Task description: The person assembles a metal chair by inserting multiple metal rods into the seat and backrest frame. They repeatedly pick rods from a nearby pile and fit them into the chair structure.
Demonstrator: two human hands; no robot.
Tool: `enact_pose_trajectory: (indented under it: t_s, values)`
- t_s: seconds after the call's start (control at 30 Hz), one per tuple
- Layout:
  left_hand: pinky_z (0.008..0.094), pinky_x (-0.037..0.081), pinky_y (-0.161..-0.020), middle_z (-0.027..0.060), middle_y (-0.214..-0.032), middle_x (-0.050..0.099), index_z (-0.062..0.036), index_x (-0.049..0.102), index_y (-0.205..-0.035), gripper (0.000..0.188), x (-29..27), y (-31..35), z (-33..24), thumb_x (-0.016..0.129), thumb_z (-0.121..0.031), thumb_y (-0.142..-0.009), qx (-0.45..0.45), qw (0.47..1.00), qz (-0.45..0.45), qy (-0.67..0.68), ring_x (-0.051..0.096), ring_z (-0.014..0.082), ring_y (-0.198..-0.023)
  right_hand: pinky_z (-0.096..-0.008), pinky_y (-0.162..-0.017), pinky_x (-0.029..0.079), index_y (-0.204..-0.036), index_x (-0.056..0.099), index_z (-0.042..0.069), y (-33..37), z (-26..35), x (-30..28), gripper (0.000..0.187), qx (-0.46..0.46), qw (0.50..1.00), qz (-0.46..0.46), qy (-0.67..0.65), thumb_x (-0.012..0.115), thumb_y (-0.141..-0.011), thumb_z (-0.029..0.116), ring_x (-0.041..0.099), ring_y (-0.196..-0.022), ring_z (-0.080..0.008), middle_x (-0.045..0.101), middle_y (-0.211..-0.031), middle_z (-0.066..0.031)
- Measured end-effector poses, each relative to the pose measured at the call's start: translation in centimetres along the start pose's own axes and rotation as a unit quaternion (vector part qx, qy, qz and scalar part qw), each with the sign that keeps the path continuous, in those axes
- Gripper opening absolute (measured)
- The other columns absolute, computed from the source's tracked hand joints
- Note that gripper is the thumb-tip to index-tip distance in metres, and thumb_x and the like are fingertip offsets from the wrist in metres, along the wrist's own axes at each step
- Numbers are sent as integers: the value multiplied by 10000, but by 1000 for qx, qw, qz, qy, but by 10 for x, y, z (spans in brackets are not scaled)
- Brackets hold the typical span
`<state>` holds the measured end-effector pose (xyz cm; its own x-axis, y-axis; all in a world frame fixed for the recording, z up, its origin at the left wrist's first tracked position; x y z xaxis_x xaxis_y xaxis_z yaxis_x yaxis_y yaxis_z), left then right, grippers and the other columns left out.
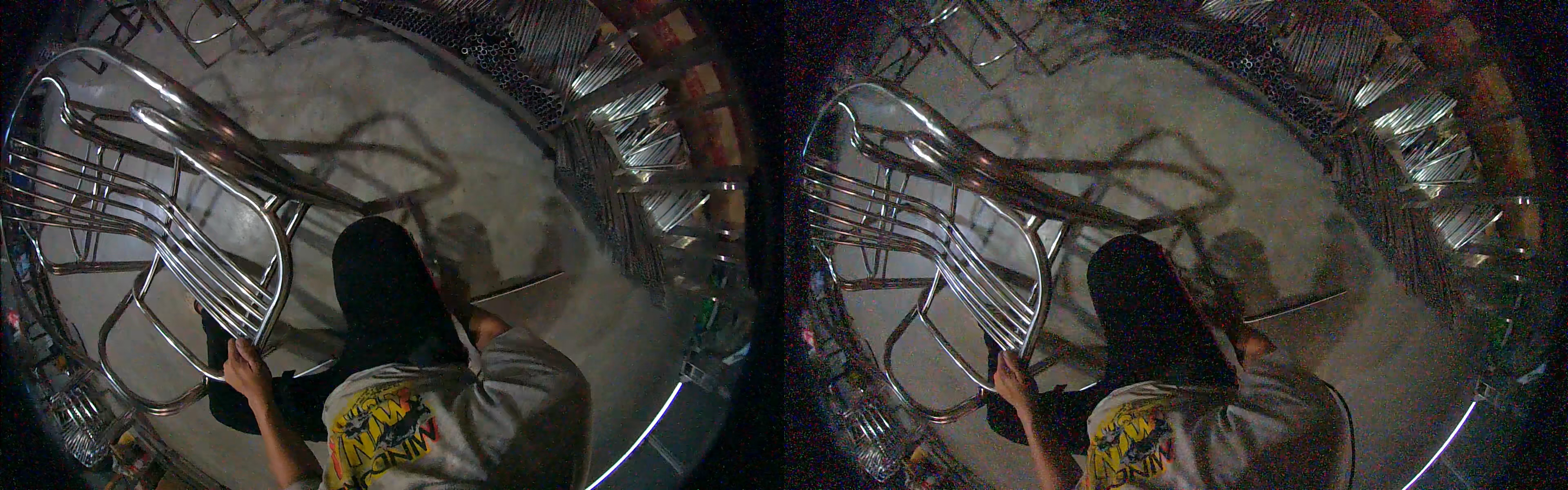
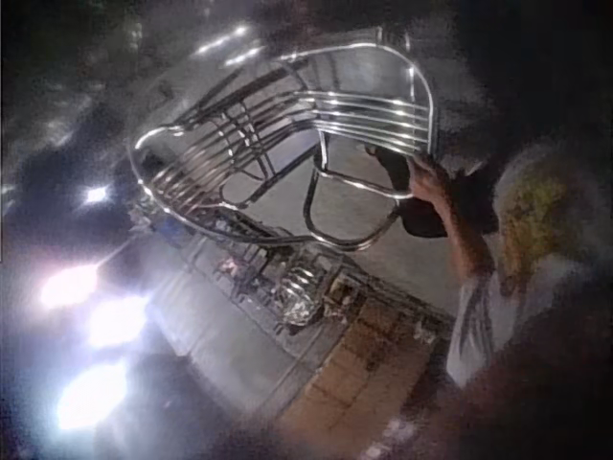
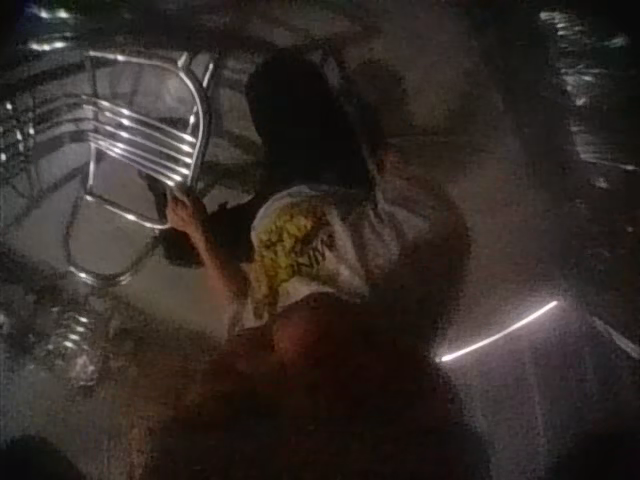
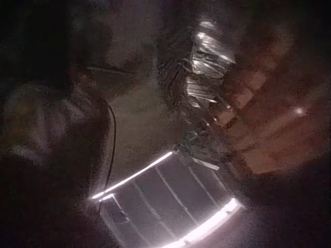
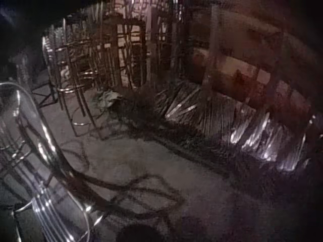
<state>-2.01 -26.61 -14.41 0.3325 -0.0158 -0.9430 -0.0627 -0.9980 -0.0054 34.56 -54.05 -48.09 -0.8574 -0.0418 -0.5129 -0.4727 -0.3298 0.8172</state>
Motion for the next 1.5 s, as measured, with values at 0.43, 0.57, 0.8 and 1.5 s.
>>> enact_pose_trajectory:
  t_s: [0.43,0.57,0.8,1.5]
  values:
    - [488,447,-596,205,-725,631,-57,607,-931,311,-5,3,8,512,-348,-983,19,999,-41,8,616,429,-687,-452,-867,499,-1366,458,-54,41,224,-178,633,-301,898,-293,-131,614,-935,383,619,-1075,-389,620,-1195,-264]
    - [452,458,-771,232,-1035,638,2,561,-1170,356,-26,11,0,619,-256,-931,98,984,-132,73,613,392,-919,-388,-765,519,-1247,534,-22,208,252,-288,415,-455,756,-382,-275,585,-970,283,626,-819,-329,649,-933,-181]
    - [381,393,-1037,212,-1348,527,-1,397,-1411,565,-58,-2,-122,527,-378,-1011,150,781,201,572,520,299,-1253,-299,-399,308,-1127,535,107,446,250,-313,356,-836,274,-59,-471,524,-996,438,334,-466,-113,417,-627,-6]
    - [256,349,-439,-13,-717,468,-81,513,-1101,372,-130,-143,63,485,-444,-1022,-99,705,-156,685,428,87,-527,-690,-841,510,-1493,338,80,323,355,-156,931,-383,541,646,-378,379,-871,772,432,-1286,-541,426,-1451,-281]
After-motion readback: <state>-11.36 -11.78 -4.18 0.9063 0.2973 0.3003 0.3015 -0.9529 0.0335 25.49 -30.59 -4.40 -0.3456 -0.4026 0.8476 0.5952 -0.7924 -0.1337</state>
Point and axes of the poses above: each hand's wrist, its own y-axis away from the middle knuckle, its own x-axis out of the palm, z = x × y, the point moved 5 cm from there along -y, towards the middle knuckle
